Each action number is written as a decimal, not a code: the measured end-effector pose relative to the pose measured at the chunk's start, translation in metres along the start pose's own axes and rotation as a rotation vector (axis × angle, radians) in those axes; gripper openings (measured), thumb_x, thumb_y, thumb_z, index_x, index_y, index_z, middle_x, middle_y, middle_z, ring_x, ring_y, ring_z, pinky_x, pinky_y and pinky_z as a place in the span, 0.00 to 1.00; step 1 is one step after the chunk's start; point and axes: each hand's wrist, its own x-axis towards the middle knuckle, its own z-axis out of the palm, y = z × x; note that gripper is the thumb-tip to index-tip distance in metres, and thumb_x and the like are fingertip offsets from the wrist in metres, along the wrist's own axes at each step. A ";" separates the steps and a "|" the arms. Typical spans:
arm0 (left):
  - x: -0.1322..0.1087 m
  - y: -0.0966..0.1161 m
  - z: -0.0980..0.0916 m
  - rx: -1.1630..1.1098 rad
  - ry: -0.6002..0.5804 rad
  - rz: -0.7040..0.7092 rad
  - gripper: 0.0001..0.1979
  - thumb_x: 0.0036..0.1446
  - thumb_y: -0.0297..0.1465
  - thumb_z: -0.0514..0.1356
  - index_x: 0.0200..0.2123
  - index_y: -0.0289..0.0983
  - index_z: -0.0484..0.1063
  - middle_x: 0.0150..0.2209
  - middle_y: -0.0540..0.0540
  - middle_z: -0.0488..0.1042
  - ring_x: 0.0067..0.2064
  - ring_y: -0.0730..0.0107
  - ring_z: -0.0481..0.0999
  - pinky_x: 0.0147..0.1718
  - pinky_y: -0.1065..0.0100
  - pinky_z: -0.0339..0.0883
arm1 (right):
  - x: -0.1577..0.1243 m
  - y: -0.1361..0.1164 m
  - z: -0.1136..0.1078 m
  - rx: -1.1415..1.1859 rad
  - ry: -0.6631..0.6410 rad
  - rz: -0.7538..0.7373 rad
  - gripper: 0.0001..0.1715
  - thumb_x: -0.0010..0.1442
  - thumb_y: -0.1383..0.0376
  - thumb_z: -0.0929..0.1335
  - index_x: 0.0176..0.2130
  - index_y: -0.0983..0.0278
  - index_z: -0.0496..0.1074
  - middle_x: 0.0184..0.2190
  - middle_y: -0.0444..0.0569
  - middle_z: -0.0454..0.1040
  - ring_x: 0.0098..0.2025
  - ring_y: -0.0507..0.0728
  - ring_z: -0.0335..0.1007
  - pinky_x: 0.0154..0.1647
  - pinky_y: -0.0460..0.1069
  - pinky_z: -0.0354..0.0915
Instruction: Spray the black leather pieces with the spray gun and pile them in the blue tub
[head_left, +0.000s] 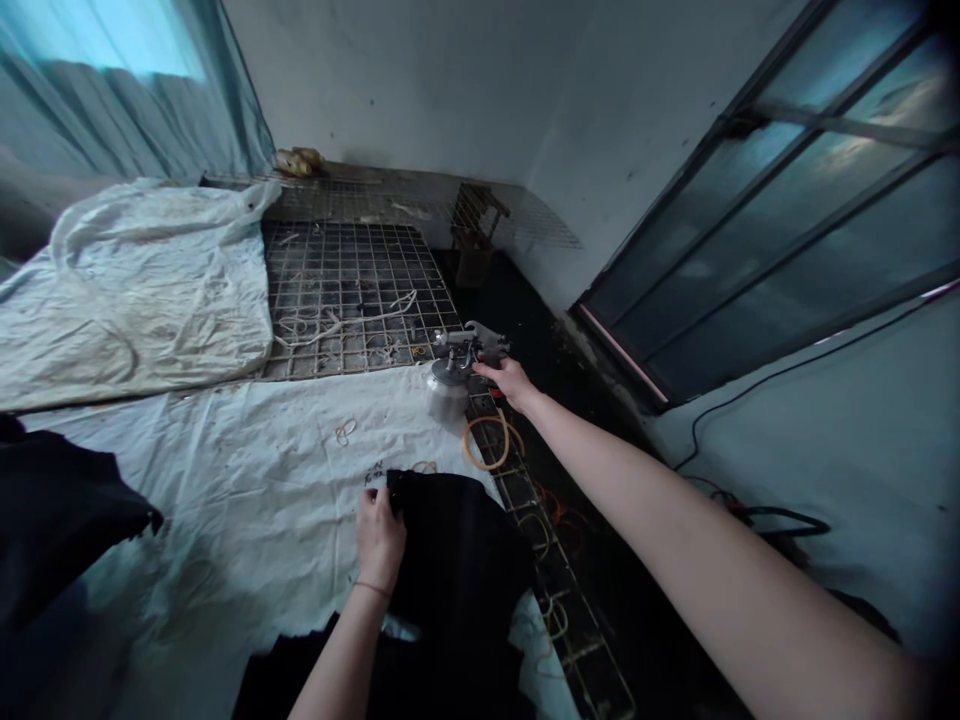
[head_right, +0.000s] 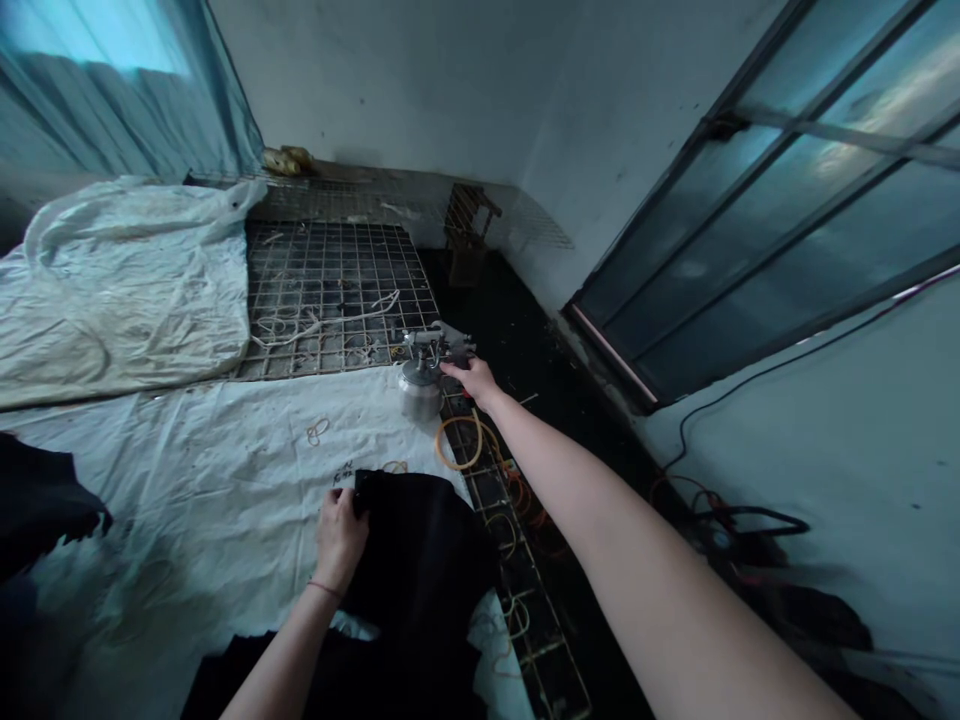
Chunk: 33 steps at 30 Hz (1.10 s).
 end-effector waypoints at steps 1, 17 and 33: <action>0.002 0.001 0.000 -0.005 -0.020 -0.002 0.10 0.52 0.22 0.55 0.39 0.34 0.69 0.39 0.41 0.69 0.37 0.65 0.70 0.36 0.66 0.65 | 0.001 0.001 0.001 0.011 0.030 0.014 0.25 0.39 0.57 0.77 0.37 0.65 0.76 0.34 0.48 0.79 0.39 0.58 0.74 0.47 0.54 0.66; -0.069 0.019 -0.023 -0.190 0.046 0.644 0.20 0.41 0.11 0.48 0.29 0.38 0.70 0.30 0.46 0.69 0.35 0.65 0.65 0.34 0.67 0.63 | 0.003 0.001 0.008 -0.024 0.203 0.069 0.21 0.39 0.62 0.74 0.35 0.64 0.70 0.35 0.47 0.77 0.39 0.57 0.72 0.45 0.52 0.67; -0.081 0.024 -0.058 -0.656 -0.212 0.166 0.13 0.37 0.16 0.48 0.21 0.41 0.52 0.37 0.46 0.77 0.38 0.67 0.75 0.35 0.69 0.65 | -0.044 -0.004 0.021 -0.062 -0.011 -0.268 0.22 0.49 0.51 0.71 0.38 0.63 0.71 0.38 0.48 0.76 0.41 0.58 0.70 0.47 0.52 0.65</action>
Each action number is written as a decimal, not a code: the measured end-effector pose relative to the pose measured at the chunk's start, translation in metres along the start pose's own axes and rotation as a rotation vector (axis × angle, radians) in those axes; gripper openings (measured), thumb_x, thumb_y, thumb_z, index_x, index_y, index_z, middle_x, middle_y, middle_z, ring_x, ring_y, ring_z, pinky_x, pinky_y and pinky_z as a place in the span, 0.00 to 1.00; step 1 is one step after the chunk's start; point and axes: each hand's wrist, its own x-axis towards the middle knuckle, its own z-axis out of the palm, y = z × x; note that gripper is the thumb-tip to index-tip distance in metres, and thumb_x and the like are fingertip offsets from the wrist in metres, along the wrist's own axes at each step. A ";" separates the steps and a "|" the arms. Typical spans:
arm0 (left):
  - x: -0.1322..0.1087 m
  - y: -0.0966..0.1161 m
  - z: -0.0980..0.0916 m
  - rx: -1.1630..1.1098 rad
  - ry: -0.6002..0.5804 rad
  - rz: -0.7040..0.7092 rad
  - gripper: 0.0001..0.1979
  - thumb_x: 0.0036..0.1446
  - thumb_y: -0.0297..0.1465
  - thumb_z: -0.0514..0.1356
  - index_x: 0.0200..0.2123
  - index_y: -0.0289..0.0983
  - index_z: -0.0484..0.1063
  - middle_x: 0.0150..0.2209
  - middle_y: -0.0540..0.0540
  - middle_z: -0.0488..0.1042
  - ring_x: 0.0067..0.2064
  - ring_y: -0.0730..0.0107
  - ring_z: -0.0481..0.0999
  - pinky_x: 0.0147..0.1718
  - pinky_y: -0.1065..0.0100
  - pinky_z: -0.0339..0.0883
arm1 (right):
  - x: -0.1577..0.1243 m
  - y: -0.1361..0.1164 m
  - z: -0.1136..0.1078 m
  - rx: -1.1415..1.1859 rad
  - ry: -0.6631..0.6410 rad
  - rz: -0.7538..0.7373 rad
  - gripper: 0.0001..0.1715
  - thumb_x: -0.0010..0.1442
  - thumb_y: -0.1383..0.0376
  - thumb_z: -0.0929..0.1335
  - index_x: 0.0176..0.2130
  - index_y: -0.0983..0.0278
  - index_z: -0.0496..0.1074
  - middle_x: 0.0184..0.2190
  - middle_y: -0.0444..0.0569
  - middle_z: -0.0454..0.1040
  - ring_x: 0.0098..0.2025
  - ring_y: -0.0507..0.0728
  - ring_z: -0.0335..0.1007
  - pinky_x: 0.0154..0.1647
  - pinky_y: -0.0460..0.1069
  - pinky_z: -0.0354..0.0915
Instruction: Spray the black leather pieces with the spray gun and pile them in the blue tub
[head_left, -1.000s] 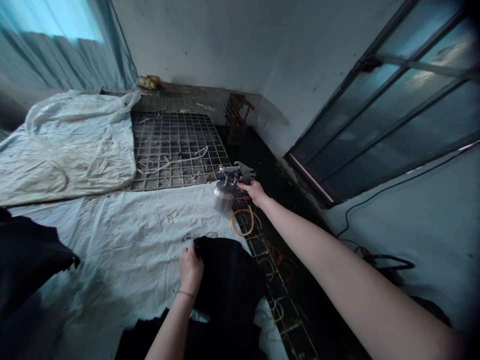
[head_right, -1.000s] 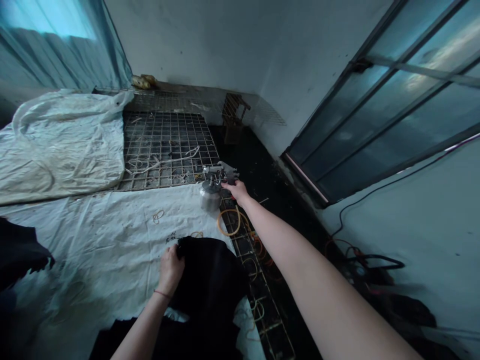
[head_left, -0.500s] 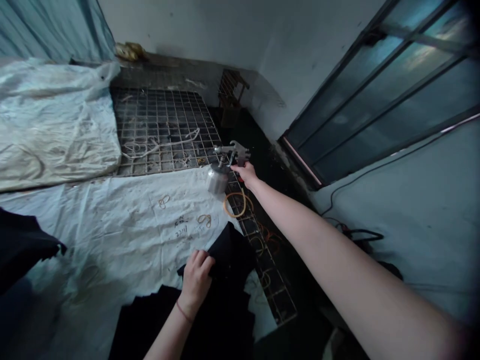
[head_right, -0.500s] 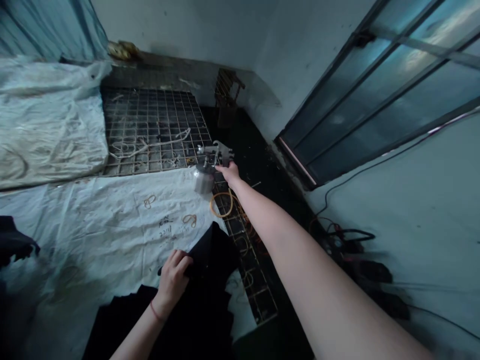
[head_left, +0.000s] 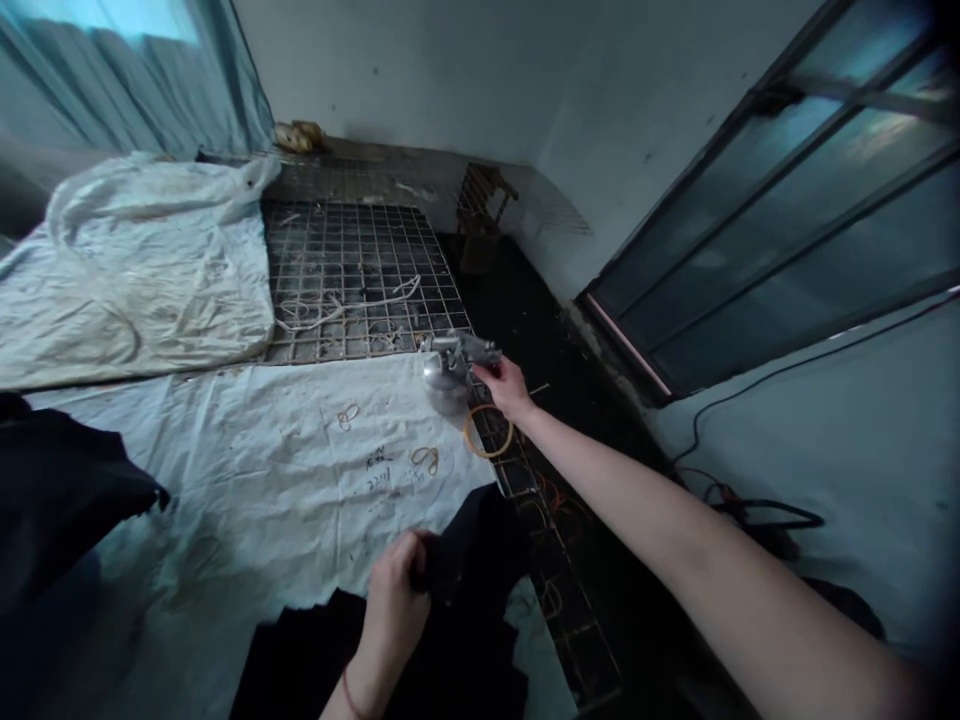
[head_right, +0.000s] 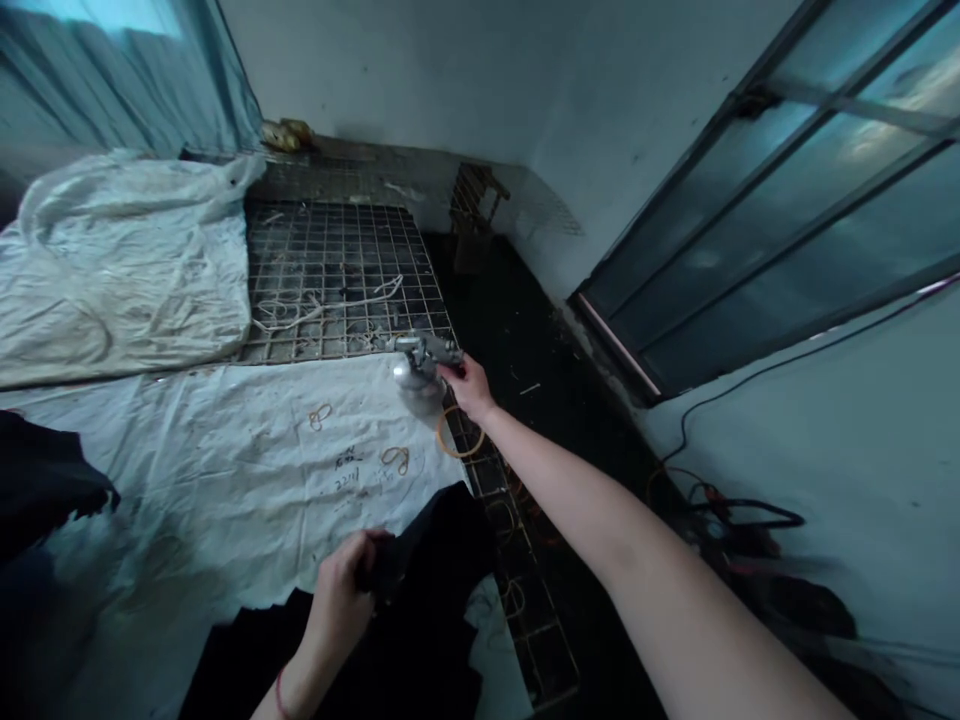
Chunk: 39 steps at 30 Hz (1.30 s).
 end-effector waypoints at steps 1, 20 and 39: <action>-0.002 0.003 -0.001 -0.019 -0.003 -0.024 0.12 0.37 0.17 0.48 0.22 0.41 0.52 0.35 0.47 0.77 0.37 0.66 0.75 0.34 0.69 0.64 | -0.010 -0.004 0.003 -0.015 -0.033 -0.024 0.21 0.50 0.52 0.71 0.39 0.62 0.71 0.38 0.48 0.76 0.42 0.58 0.70 0.47 0.52 0.65; 0.001 0.071 -0.073 -0.576 0.138 -0.532 0.17 0.36 0.37 0.70 0.31 0.35 0.74 0.26 0.49 0.77 0.30 0.64 0.77 0.31 0.67 0.70 | -0.021 -0.003 -0.005 0.032 -0.279 0.189 0.22 0.38 0.60 0.75 0.34 0.64 0.70 0.31 0.45 0.75 0.35 0.55 0.70 0.40 0.51 0.66; -0.058 0.102 -0.143 -1.366 0.363 -0.969 0.06 0.49 0.22 0.60 0.32 0.29 0.75 0.28 0.41 0.80 0.29 0.64 0.79 0.31 0.67 0.73 | -0.037 -0.035 -0.020 -0.309 -0.117 0.011 0.29 0.42 0.62 0.72 0.47 0.62 0.71 0.44 0.54 0.74 0.49 0.64 0.69 0.53 0.60 0.63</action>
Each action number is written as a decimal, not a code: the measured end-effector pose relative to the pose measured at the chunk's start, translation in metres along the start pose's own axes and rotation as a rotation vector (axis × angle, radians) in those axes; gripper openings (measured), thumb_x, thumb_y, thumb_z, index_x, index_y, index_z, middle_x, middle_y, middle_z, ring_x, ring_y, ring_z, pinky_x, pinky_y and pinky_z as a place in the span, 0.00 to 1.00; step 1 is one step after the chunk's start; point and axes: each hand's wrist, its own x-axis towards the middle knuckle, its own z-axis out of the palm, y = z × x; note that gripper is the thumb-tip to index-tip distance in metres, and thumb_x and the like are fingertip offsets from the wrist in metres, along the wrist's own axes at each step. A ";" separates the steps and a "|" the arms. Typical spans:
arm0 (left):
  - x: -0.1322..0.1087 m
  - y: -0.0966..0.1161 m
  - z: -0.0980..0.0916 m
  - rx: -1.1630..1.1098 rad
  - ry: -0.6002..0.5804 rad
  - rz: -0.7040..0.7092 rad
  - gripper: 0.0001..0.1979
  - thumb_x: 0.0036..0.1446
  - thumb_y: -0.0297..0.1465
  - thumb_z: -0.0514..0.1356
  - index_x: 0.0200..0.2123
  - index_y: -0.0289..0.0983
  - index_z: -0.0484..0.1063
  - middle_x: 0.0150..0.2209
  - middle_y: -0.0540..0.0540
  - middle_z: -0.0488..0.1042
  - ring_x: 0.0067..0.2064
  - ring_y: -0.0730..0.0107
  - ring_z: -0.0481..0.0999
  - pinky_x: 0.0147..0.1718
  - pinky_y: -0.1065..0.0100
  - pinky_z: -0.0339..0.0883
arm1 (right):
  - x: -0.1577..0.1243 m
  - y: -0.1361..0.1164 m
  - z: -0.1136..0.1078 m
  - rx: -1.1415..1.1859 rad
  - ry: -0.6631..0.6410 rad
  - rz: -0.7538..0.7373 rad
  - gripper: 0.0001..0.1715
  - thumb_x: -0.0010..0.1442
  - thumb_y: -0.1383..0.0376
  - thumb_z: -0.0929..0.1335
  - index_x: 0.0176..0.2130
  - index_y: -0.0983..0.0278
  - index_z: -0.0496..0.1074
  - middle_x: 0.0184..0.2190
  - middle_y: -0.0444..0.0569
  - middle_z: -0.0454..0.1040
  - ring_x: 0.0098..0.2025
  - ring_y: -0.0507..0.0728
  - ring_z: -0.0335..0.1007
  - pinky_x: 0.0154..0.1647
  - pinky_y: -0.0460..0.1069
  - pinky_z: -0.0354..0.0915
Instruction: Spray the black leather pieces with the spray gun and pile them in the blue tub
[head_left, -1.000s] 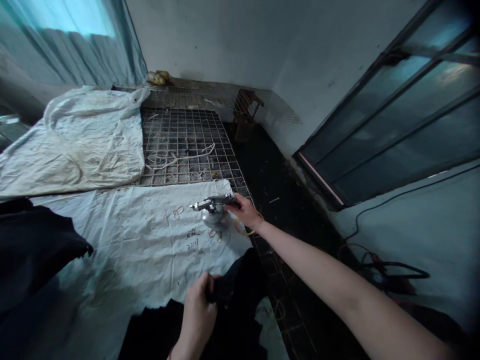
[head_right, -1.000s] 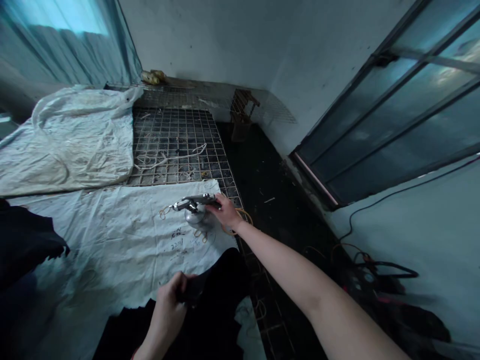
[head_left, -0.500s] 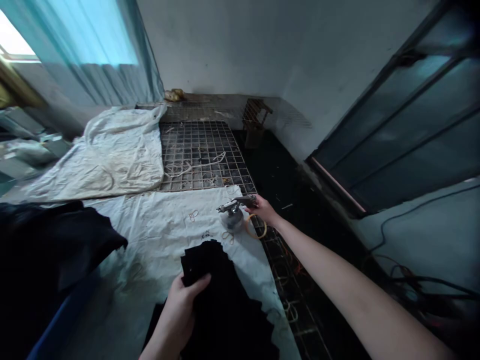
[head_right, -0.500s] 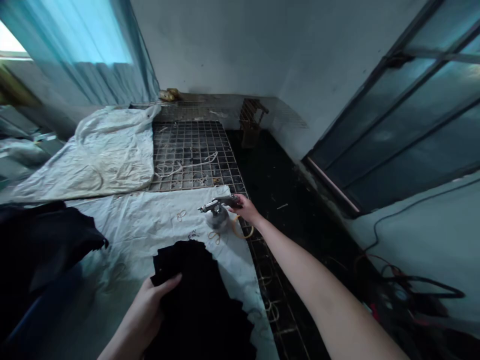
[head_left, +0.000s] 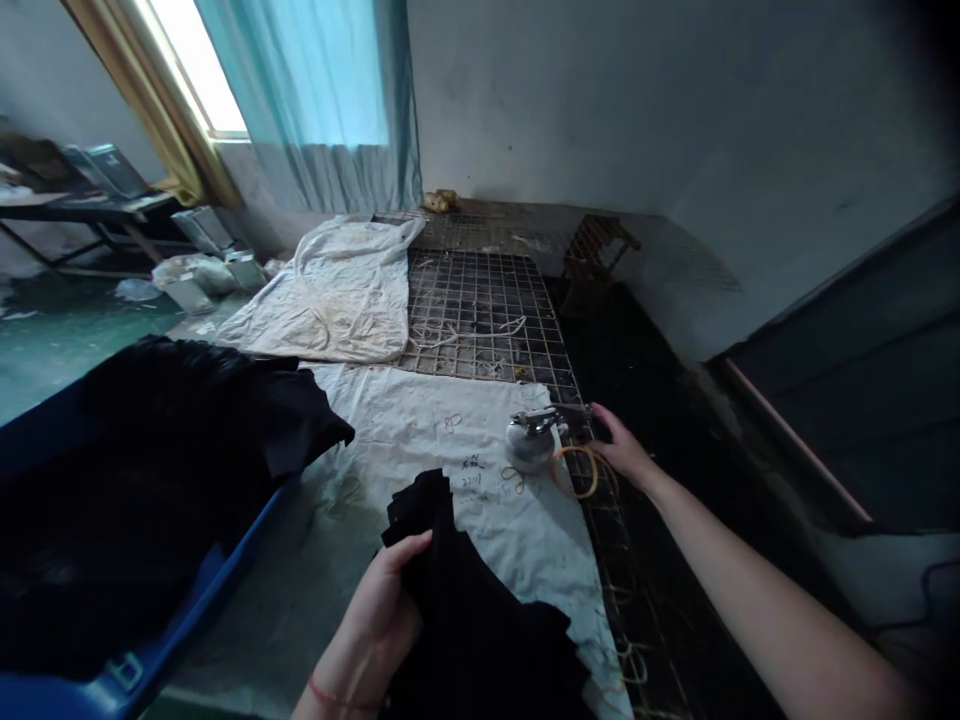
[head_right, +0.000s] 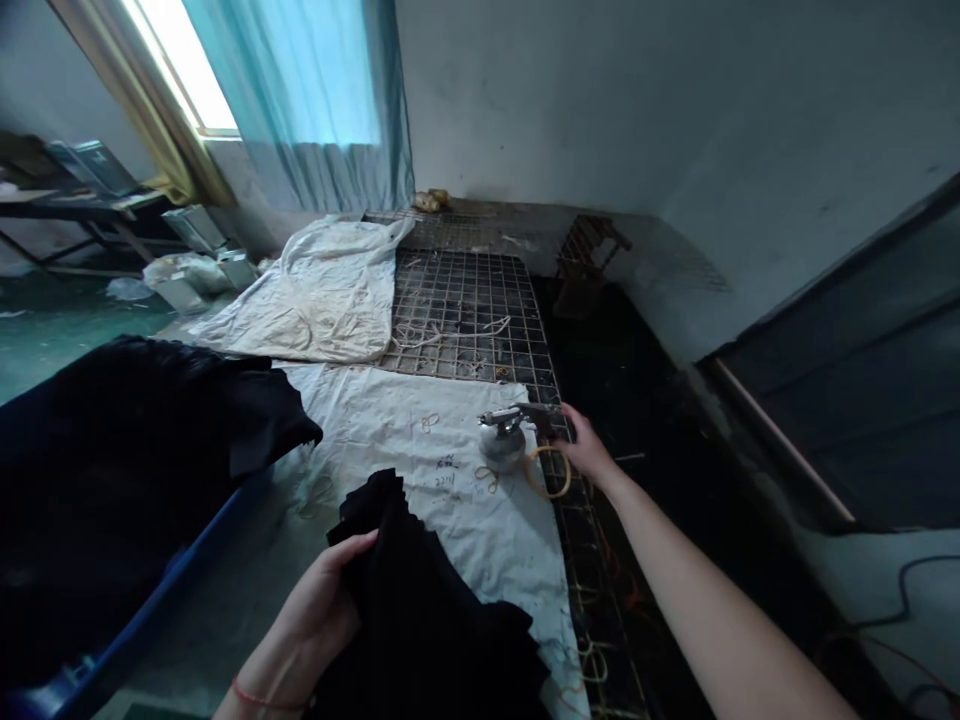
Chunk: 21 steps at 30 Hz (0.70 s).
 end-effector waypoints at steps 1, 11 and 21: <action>-0.002 0.000 -0.001 -0.008 0.008 0.016 0.05 0.49 0.22 0.60 0.32 0.29 0.75 0.27 0.42 0.80 0.28 0.64 0.79 0.31 0.67 0.73 | -0.009 -0.016 -0.002 -0.059 0.137 -0.034 0.25 0.45 0.61 0.71 0.45 0.63 0.72 0.42 0.54 0.73 0.47 0.64 0.69 0.53 0.61 0.62; -0.009 -0.013 -0.012 0.072 -0.137 0.305 0.18 0.39 0.28 0.69 0.38 0.33 0.75 0.30 0.45 0.80 0.31 0.65 0.78 0.32 0.68 0.70 | -0.120 -0.250 0.072 0.049 -0.638 -0.610 0.03 0.57 0.66 0.71 0.34 0.62 0.77 0.32 0.47 0.73 0.40 0.56 0.67 0.45 0.52 0.64; -0.015 -0.009 -0.033 0.024 -0.145 0.336 0.18 0.36 0.29 0.70 0.35 0.35 0.75 0.30 0.48 0.78 0.31 0.68 0.76 0.32 0.69 0.68 | -0.132 -0.244 0.089 -0.055 -0.494 -0.784 0.03 0.59 0.69 0.68 0.33 0.63 0.73 0.31 0.48 0.74 0.41 0.57 0.65 0.46 0.54 0.59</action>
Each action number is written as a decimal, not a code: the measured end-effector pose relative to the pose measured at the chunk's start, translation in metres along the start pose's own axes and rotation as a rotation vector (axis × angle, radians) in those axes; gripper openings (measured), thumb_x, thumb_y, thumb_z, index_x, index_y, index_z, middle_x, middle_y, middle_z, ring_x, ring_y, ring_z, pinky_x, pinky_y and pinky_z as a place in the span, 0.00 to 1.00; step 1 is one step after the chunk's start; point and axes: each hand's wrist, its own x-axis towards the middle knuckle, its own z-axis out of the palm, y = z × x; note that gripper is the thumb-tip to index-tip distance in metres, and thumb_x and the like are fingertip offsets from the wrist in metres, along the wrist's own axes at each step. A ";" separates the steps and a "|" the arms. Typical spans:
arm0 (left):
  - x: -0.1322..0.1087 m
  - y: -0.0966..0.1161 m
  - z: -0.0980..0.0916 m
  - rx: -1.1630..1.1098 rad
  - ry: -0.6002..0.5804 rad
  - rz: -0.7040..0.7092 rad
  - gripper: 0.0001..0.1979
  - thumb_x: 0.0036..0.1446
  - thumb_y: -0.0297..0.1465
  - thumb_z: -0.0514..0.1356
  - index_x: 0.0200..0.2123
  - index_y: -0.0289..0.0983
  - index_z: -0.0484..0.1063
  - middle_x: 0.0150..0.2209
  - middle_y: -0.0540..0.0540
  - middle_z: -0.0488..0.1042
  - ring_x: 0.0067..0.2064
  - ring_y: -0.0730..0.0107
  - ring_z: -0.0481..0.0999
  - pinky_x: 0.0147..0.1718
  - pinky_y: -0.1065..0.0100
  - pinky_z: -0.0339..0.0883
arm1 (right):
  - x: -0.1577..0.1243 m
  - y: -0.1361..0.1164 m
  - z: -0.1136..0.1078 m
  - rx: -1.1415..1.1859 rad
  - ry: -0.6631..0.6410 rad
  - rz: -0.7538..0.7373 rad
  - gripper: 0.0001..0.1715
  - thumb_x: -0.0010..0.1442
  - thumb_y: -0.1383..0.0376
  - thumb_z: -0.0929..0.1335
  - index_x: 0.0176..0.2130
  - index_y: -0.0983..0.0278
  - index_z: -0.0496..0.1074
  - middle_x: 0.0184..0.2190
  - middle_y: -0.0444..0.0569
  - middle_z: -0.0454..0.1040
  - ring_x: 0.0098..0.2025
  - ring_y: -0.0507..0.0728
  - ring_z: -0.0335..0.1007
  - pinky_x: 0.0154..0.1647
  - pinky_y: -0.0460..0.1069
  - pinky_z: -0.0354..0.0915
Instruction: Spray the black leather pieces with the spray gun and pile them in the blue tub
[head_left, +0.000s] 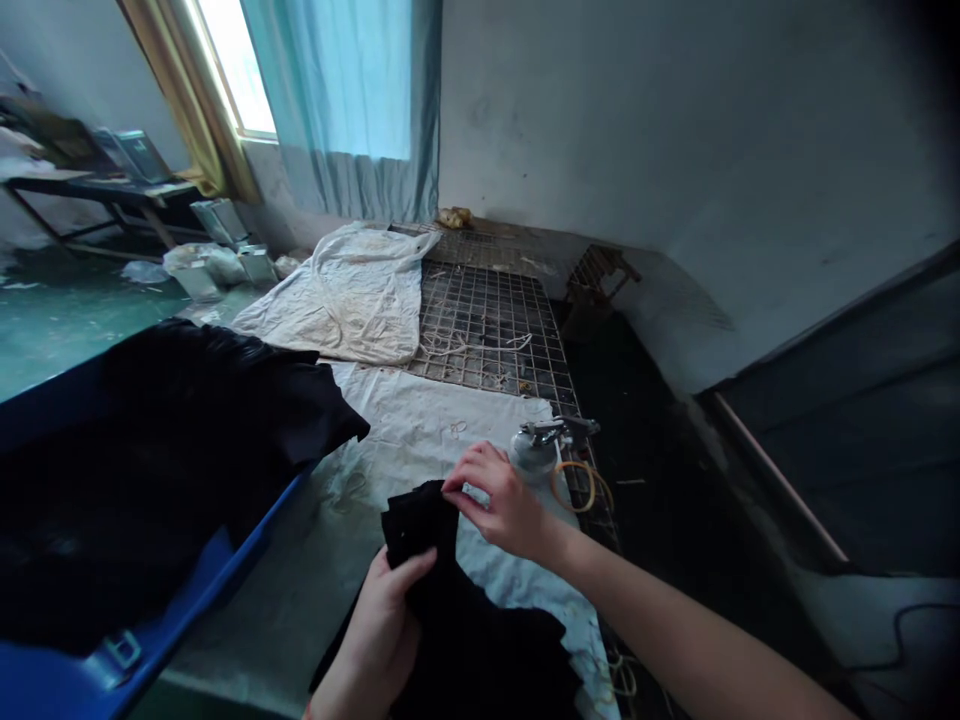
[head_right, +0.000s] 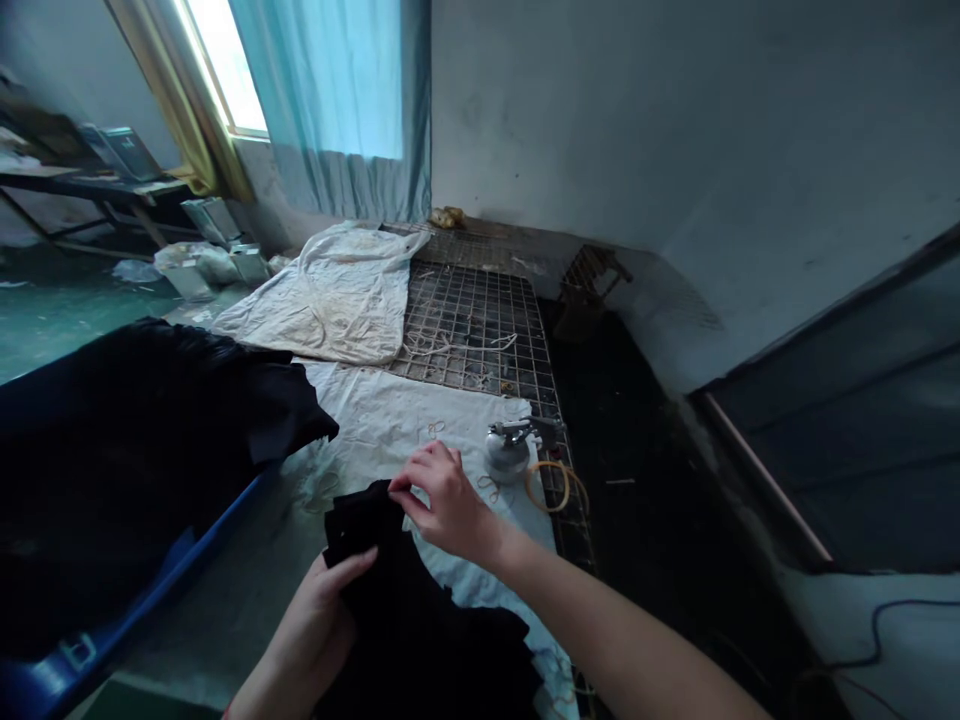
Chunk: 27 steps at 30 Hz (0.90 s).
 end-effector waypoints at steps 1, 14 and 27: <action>-0.001 0.001 0.000 -0.006 0.004 -0.003 0.18 0.36 0.29 0.70 0.35 0.35 0.75 0.29 0.48 0.78 0.30 0.69 0.75 0.31 0.70 0.67 | -0.001 0.000 0.003 -0.064 0.036 -0.061 0.04 0.60 0.69 0.67 0.33 0.63 0.73 0.30 0.48 0.73 0.41 0.57 0.64 0.46 0.55 0.57; 0.000 0.007 0.000 -0.094 0.009 -0.022 0.25 0.37 0.26 0.69 0.43 0.37 0.76 0.33 0.48 0.80 0.33 0.66 0.77 0.35 0.68 0.70 | -0.003 0.007 -0.005 0.126 0.001 -0.082 0.11 0.60 0.69 0.67 0.44 0.60 0.74 0.35 0.49 0.75 0.44 0.58 0.63 0.49 0.57 0.59; -0.014 0.023 0.008 -0.016 -0.111 -0.206 0.31 0.39 0.27 0.68 0.51 0.37 0.72 0.41 0.41 0.80 0.43 0.50 0.79 0.44 0.56 0.72 | -0.015 0.043 0.002 0.612 -0.440 0.025 0.31 0.43 0.51 0.77 0.44 0.61 0.75 0.56 0.52 0.67 0.62 0.65 0.56 0.62 0.59 0.51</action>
